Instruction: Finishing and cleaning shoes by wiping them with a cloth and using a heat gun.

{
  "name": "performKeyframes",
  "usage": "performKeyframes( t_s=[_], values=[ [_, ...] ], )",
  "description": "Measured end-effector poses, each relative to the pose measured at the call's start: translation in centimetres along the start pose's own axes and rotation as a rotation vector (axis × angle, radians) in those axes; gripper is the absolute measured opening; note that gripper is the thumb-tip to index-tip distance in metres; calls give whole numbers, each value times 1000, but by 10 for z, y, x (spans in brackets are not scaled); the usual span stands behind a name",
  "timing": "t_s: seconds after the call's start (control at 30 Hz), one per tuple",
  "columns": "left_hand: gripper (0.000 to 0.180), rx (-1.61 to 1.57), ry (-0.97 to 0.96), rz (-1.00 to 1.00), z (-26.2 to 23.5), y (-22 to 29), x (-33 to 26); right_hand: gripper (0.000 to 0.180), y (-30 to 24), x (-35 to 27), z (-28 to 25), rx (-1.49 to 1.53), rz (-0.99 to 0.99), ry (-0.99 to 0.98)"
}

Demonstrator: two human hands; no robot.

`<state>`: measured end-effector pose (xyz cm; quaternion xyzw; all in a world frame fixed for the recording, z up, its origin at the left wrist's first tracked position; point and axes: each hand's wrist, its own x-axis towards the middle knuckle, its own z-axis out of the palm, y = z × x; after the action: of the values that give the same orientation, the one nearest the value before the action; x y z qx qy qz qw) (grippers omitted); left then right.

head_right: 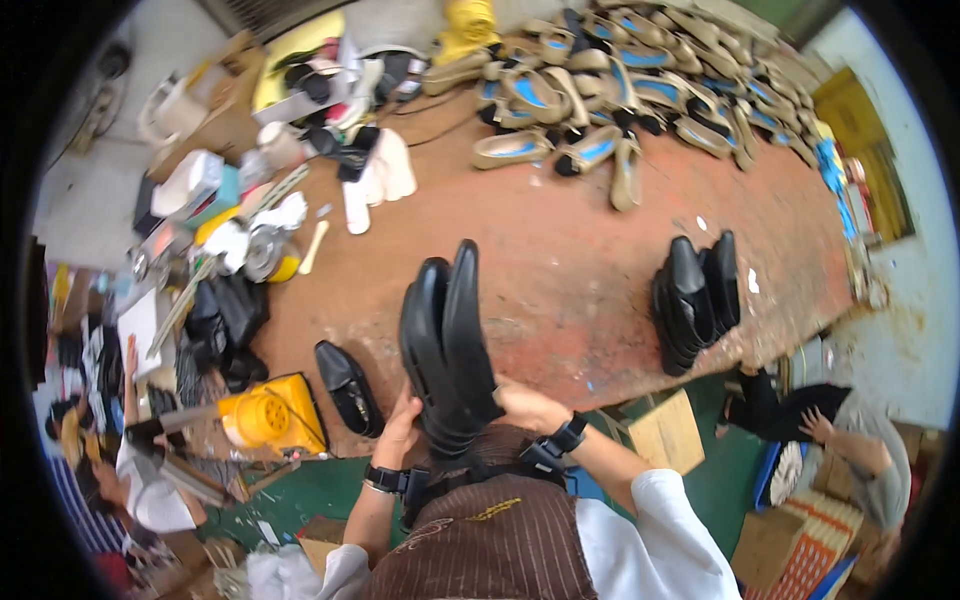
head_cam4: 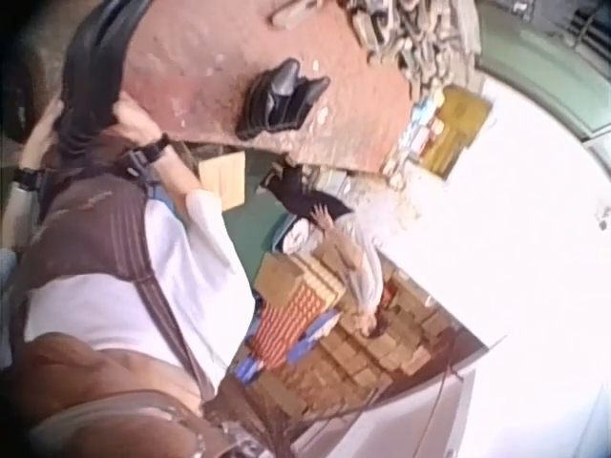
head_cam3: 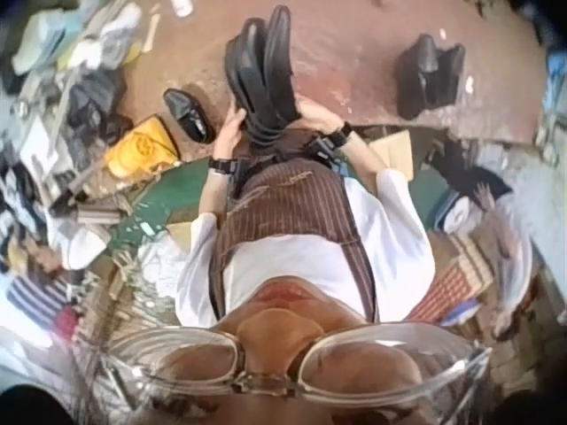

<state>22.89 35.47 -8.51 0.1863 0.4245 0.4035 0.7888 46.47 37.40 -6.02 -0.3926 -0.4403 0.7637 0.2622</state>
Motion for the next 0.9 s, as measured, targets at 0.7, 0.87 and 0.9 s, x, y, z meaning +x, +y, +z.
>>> performKeyframes(
  t_s=[0.7,0.87,0.9],
  values=[
    [94,-242,515,817,-43,7,-258,53,-103,-20,255,-107,72,-420],
    [88,5,824,646,-69,10,-319,56,-33,-4,307,-201,363,-331],
    [88,-7,824,635,-78,8,-332,55,-12,-3,314,-68,409,-267]
  ],
)
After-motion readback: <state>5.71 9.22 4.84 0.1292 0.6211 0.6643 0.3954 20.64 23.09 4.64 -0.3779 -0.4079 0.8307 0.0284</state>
